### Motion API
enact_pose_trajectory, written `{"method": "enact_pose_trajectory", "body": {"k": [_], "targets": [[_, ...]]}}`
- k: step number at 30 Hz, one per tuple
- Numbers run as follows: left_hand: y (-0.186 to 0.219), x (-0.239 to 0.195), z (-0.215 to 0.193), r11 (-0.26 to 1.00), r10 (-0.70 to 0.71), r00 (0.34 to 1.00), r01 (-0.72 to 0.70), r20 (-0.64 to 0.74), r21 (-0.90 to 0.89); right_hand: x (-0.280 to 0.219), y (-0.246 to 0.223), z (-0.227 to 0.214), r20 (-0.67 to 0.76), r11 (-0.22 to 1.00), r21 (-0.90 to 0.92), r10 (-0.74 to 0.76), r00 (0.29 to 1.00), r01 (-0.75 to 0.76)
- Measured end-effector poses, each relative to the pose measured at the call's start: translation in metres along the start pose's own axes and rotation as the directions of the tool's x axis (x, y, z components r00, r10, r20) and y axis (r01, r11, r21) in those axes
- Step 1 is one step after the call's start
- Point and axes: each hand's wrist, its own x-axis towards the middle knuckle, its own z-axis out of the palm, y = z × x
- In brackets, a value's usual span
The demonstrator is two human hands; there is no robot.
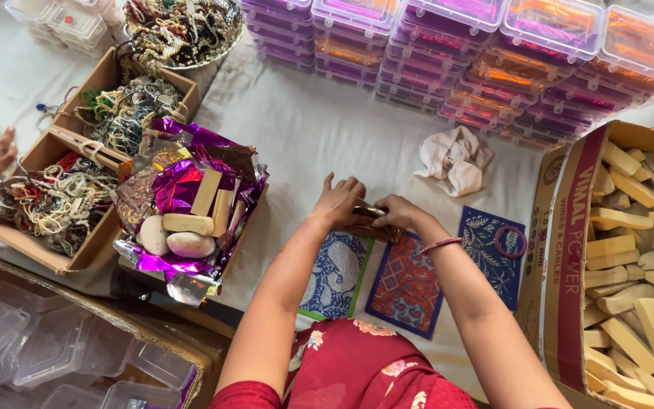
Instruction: The person wipes small wooden blocks with a white cloth, then wraps them in shiny foil and places them into clear plastic containers. The person repeats this process for multiple blocks, organizing them on a table covered with various craft supplies.
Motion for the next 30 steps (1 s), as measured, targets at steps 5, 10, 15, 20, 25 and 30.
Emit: {"method": "enact_pose_trajectory", "body": {"k": [5,10,15,20,25,30], "targets": [[-0.036,0.009,0.030,0.933,-0.135,0.991,0.127,-0.001,-0.336,-0.006,-0.016,0.002,0.009,0.997,-0.031,0.075,0.997,-0.075],[-0.055,0.008,0.047,0.860,-0.220,0.942,0.310,0.255,-0.404,-0.010,-0.009,0.007,-0.040,0.997,-0.038,0.064,0.997,-0.065],[-0.068,0.017,0.075,0.791,-0.185,0.976,0.215,0.111,-0.572,-0.010,0.000,0.012,-0.188,0.990,0.020,-0.131,0.973,0.137],[-0.043,0.004,0.043,0.800,-0.225,0.959,0.281,0.170,-0.530,-0.030,-0.015,0.002,-0.123,1.000,0.013,-0.014,0.992,0.016],[-0.037,-0.001,0.049,0.807,-0.237,0.961,0.277,0.144,-0.522,-0.040,0.048,-0.009,-0.125,0.985,0.161,0.078,0.989,-0.058],[-0.036,0.002,0.048,0.895,-0.190,0.982,0.179,0.016,-0.408,-0.058,0.000,-0.021,-0.357,0.974,0.228,0.087,0.930,-0.004]]}}
